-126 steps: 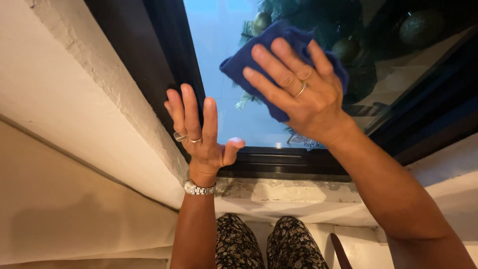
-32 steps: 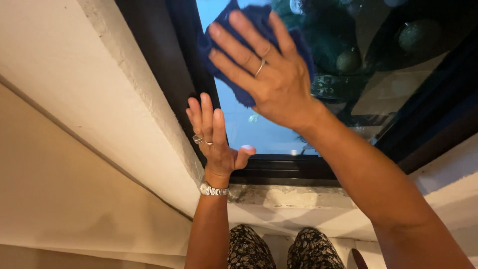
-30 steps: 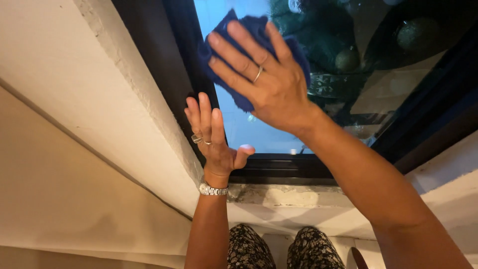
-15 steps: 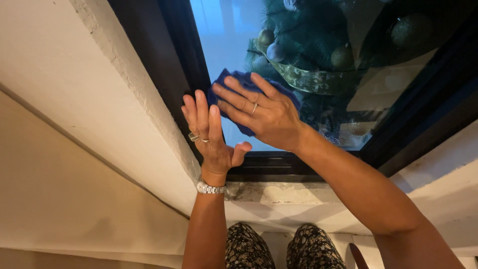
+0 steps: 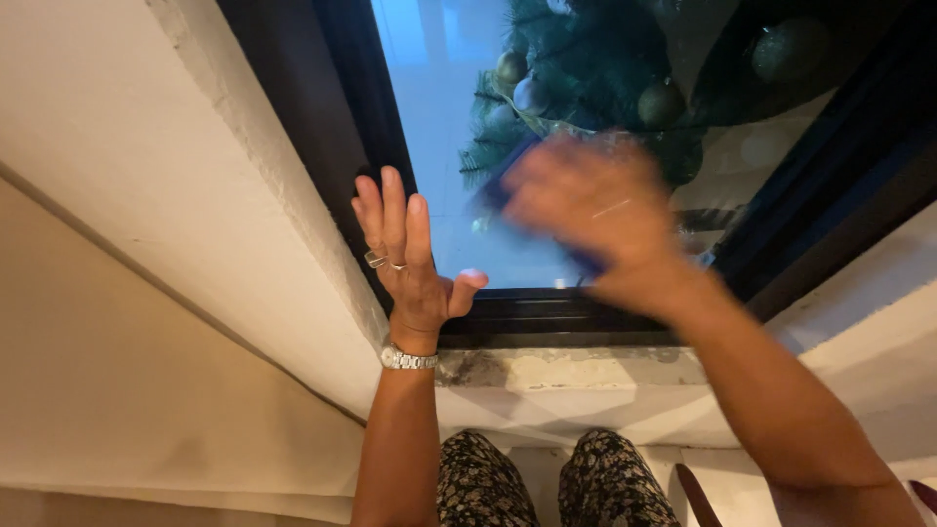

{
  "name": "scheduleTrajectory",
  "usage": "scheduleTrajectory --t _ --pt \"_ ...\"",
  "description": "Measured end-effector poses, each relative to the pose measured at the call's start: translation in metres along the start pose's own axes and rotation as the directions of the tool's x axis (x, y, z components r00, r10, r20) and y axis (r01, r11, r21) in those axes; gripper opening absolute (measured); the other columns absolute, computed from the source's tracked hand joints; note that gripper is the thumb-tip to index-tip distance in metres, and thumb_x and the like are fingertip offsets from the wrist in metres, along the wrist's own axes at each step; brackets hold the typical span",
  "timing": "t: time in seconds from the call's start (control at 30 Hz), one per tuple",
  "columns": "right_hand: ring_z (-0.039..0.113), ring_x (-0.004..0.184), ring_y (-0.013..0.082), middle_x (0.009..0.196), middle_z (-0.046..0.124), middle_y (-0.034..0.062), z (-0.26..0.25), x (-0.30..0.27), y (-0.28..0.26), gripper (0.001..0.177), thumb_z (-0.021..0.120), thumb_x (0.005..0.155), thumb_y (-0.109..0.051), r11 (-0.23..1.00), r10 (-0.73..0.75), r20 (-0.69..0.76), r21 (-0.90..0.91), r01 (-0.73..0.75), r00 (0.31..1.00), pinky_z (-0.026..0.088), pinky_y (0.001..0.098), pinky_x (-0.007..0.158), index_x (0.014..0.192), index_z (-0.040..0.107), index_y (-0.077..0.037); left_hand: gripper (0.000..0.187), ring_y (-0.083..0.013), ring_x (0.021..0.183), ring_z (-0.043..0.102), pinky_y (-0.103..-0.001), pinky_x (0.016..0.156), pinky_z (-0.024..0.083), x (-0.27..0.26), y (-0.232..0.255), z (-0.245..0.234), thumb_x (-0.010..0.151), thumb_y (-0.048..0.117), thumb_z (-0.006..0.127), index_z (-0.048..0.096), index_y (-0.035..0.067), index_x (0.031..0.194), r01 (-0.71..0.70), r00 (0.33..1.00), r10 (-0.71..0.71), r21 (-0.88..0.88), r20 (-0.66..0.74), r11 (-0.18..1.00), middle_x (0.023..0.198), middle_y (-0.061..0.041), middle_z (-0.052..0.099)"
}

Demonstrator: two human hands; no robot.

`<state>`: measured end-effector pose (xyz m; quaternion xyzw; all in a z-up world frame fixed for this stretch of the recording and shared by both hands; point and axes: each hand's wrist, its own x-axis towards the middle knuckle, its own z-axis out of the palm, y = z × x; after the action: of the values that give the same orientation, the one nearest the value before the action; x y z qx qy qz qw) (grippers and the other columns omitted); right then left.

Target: The person wipes a glass window pane with a blue cloth, moving the cloth in circular and back-and-forth motions across the surface. The person's hands and the cloth are visible throughout, with a Christmas tree reflected in the glass.

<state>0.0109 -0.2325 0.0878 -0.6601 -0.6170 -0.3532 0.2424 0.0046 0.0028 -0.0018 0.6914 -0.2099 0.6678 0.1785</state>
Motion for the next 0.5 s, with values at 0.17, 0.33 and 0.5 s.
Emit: scheduleTrajectory --t 0.17,0.33,0.5 --pt "0.01 0.148 0.0425 0.163 0.035 0.0219 -0.076 -0.036 0.048 0.105 0.035 0.113 -0.081 0.491 0.238 -0.293 -0.786 -0.375 0.926 -0.003 0.0675 0.118 0.165 0.081 -0.002 0.078 -0.0453 0.159 0.022 -0.063 0.136 0.017 0.001 0.007 -0.002 0.107 0.067 0.028 0.033 0.008 0.158 0.07 0.997 -0.069 -0.035 0.036 0.997 0.163 -0.023 0.033" --pt "0.003 0.154 0.0431 0.168 0.016 0.0173 -0.06 -0.05 0.063 0.098 0.038 0.107 -0.09 0.46 0.402 -0.27 -0.767 -0.448 0.875 -0.002 0.0727 0.124 0.171 0.047 -0.017 0.078 -0.0461 0.158 0.021 -0.062 0.136 0.016 0.003 0.007 -0.001 0.107 0.067 0.027 0.031 0.008 0.158 0.052 0.998 -0.052 -0.018 0.03 0.998 0.163 -0.024 0.032" --pt "0.024 0.153 0.0473 0.164 0.032 0.0214 -0.008 -0.055 0.047 0.071 0.03 0.111 -0.07 0.549 0.207 -0.294 -0.755 -0.359 0.933 0.027 0.0813 0.118 0.161 0.042 -0.021 0.076 -0.0429 0.16 0.019 -0.063 0.137 0.016 0.003 0.007 0.0 0.108 0.065 0.03 0.03 0.01 0.16 0.057 0.998 -0.055 -0.058 0.027 0.997 0.165 -0.022 0.031"
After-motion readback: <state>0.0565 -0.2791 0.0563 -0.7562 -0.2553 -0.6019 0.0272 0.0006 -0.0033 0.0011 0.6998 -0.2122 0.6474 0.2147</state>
